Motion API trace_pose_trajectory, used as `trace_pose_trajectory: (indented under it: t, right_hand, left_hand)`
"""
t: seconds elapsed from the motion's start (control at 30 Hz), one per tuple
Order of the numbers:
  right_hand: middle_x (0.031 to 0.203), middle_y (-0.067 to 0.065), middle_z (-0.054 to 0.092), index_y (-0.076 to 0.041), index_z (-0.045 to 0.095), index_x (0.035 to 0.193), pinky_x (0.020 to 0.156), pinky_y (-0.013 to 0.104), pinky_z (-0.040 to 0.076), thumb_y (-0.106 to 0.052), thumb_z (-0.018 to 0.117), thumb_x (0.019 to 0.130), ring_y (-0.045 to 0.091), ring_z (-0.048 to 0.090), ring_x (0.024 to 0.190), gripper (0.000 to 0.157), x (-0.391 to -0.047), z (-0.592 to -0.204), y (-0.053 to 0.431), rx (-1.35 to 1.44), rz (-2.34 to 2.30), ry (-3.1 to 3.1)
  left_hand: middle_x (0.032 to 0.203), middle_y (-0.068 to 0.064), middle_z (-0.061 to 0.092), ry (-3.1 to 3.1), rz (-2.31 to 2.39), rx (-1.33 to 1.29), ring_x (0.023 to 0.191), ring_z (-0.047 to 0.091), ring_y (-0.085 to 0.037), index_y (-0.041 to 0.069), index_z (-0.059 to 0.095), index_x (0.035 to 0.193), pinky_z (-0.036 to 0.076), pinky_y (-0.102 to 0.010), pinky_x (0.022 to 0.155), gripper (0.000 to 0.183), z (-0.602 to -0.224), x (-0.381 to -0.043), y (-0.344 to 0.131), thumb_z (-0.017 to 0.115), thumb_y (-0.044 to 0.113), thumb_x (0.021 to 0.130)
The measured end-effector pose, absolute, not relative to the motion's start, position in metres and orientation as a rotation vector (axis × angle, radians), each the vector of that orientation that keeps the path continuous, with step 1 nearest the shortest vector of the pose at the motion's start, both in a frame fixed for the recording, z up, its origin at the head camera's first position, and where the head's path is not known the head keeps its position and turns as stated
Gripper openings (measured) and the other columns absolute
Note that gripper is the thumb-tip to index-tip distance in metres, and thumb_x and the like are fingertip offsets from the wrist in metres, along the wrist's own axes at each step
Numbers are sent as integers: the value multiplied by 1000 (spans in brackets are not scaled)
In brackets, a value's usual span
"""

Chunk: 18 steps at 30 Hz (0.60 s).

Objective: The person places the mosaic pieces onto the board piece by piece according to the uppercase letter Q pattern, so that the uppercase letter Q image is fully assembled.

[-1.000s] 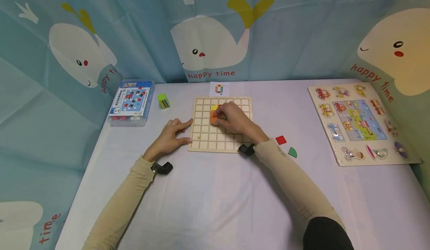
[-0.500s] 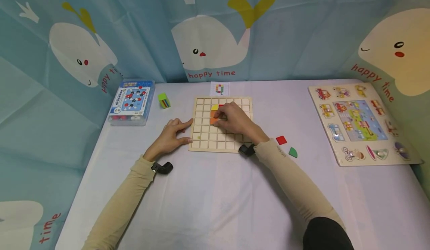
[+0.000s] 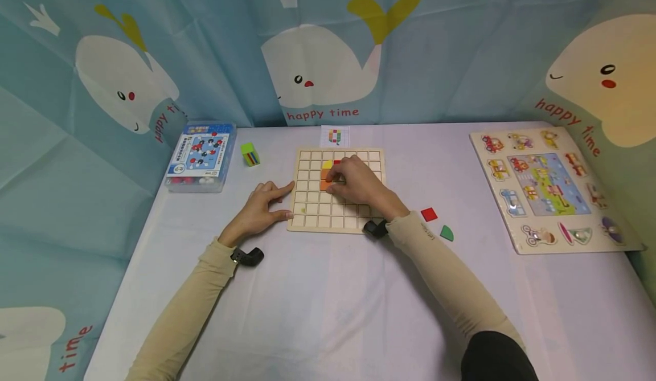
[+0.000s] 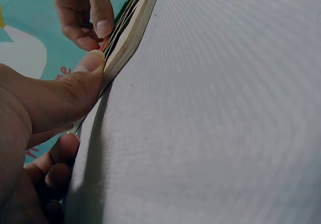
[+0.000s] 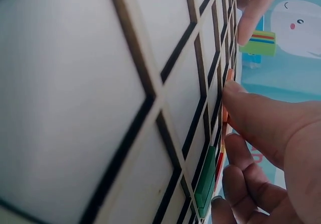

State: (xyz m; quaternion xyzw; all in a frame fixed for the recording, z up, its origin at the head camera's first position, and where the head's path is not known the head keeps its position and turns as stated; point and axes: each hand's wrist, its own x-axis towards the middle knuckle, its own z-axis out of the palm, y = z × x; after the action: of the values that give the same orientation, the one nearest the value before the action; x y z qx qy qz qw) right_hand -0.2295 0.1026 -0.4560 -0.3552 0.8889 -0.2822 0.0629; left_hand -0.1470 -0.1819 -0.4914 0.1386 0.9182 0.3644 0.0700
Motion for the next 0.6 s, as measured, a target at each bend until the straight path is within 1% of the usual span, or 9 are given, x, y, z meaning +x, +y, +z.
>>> trace_pose_trajectory:
  t: [0.33,0.43,0.6]
  right_hand:
    - [105,9,79,-5,82,108,97,48,41,-18,86,91,31,60,101,21,-228,-452,109,-1026,-903,2675]
    - [104,9,77,-6,82,106,94,48,41,-17,86,91,32,59,102,19,-227,-449,118,-997,-946,2679]
    - [103,13,76,-4,82,105,91,49,42,-14,86,90,35,60,101,18,-224,-445,138,-986,-985,2703]
  left_hand:
    - [96,-3,48,2752,1110,433,89,34,-19,15,50,159,24,-36,85,78,-490,-146,-180,86,29,91]
    - [96,-4,48,2763,1101,440,89,34,-18,15,50,159,24,-36,85,78,-490,-146,-180,86,29,90]
    - [96,-4,49,2775,1098,446,89,34,-18,15,50,158,24,-36,85,79,-490,-145,-181,86,28,90]
